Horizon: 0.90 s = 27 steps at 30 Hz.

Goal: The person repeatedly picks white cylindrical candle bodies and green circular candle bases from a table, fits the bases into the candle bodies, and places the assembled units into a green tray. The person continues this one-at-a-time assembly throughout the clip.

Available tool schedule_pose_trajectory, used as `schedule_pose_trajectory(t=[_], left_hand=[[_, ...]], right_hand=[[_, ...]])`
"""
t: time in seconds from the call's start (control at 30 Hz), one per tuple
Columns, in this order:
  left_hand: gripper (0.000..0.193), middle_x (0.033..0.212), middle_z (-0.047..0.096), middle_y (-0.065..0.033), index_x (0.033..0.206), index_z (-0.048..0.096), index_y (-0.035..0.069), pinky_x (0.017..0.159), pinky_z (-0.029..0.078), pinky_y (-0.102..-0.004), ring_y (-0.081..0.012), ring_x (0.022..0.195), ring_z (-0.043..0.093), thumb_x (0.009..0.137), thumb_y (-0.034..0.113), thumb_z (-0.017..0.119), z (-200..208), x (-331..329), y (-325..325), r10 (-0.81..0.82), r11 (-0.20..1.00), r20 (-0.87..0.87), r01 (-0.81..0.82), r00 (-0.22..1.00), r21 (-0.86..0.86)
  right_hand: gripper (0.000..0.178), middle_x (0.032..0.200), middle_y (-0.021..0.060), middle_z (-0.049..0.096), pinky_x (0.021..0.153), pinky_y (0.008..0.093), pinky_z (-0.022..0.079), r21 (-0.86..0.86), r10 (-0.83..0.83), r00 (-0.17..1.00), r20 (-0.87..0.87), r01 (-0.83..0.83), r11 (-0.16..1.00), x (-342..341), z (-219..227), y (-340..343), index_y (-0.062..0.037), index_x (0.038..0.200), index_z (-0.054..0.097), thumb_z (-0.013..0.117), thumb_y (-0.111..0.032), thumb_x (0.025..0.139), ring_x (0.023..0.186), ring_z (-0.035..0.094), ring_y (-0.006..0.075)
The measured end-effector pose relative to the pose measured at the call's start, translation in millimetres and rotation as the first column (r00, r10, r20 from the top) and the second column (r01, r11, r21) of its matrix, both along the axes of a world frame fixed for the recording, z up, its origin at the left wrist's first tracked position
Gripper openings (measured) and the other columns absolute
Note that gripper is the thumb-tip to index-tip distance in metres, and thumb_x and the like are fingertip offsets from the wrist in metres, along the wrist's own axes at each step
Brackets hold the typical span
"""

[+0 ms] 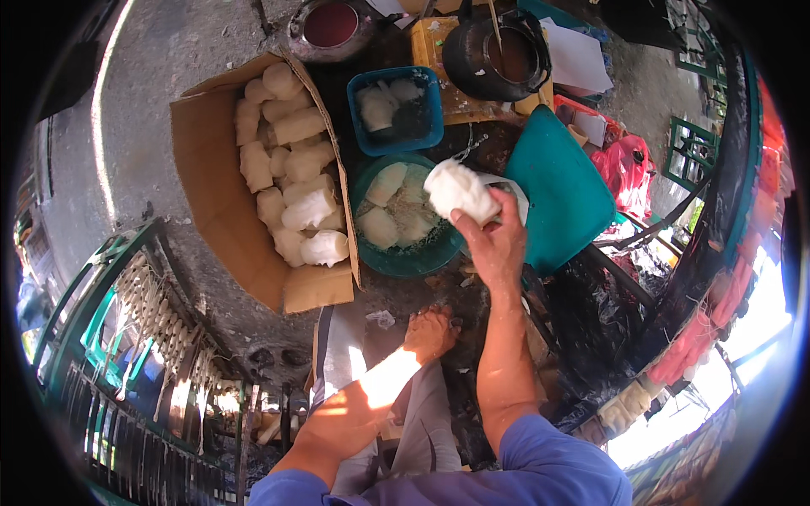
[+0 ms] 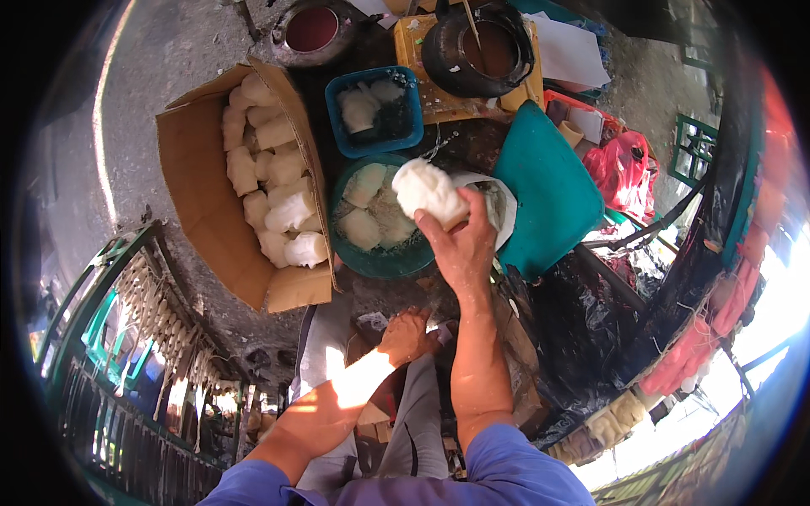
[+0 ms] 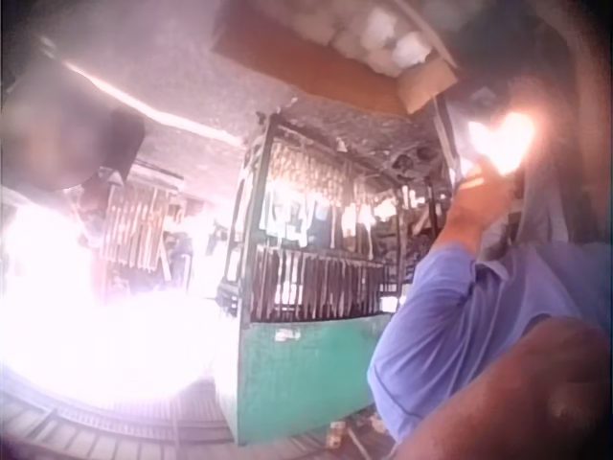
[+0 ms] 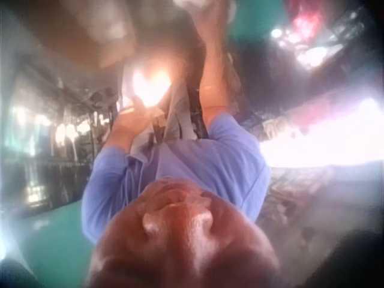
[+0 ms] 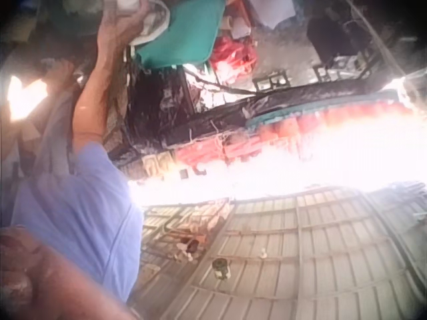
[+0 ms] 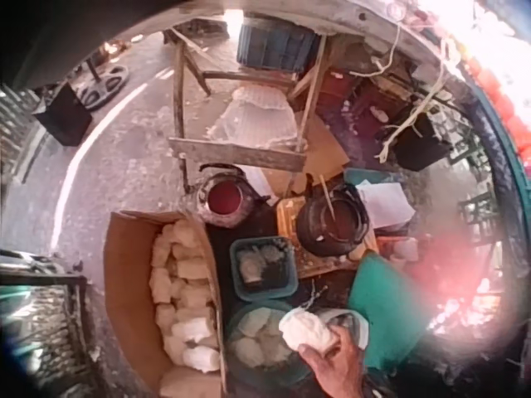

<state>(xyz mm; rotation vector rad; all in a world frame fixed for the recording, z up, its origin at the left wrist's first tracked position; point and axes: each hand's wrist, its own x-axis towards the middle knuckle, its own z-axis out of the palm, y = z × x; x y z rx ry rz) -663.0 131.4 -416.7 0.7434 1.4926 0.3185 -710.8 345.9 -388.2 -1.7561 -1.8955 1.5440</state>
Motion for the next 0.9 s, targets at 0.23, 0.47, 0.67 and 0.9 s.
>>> schedule_pose_trajectory(t=[0.23,0.47,0.67,0.9], left_hand=[[0.046,0.132,0.064,-0.0245,0.129,0.064,0.001,0.109,0.047,-0.0599,-0.0431,0.126,0.060,0.096,0.034,0.060,-23,27,-27,-0.128,0.977,-0.163,0.152,0.978,0.149],[0.051,0.138,0.060,-0.0262,0.133,0.061,-0.003,0.109,0.047,-0.0614,-0.0440,0.130,0.058,0.095,0.031,0.059,-19,24,-24,-0.234,0.969,-0.069,0.238,0.970,0.061],[0.055,0.135,0.061,-0.0271,0.135,0.061,0.000,0.109,0.046,-0.0626,-0.0453,0.129,0.058,0.094,0.036,0.062,-15,19,-16,-0.161,0.987,0.039,0.161,0.986,0.007],[0.057,0.125,0.065,-0.0290,0.131,0.062,0.000,0.102,0.052,-0.0570,-0.0447,0.117,0.065,0.091,0.040,0.067,-18,29,-31,-0.088,0.991,-0.128,0.100,0.988,0.088]], right_hand=[[0.065,0.115,0.0205,0.070,0.079,0.0433,0.059,0.182,0.031,0.977,0.209,-0.070,0.981,7,-123,-69,-0.0029,0.137,0.058,0.086,-0.031,0.086,0.094,0.073,0.0332],[0.052,0.154,0.0267,0.048,0.065,0.0444,0.062,0.208,0.461,0.658,0.596,-0.680,0.703,30,-146,-79,-0.0107,0.143,0.061,0.070,-0.018,0.092,0.079,0.075,0.0394],[0.057,0.153,0.0290,0.050,0.071,0.0495,0.061,-0.045,0.602,0.497,0.625,-0.747,0.663,22,-182,-78,-0.0082,0.147,0.059,0.069,-0.022,0.093,0.085,0.075,0.0433],[0.037,0.134,0.0265,0.065,0.082,0.0511,0.060,-0.295,0.689,0.457,0.562,-0.668,0.683,9,-151,-42,-0.0049,0.123,0.071,0.070,-0.015,0.088,0.102,0.074,0.0419]])
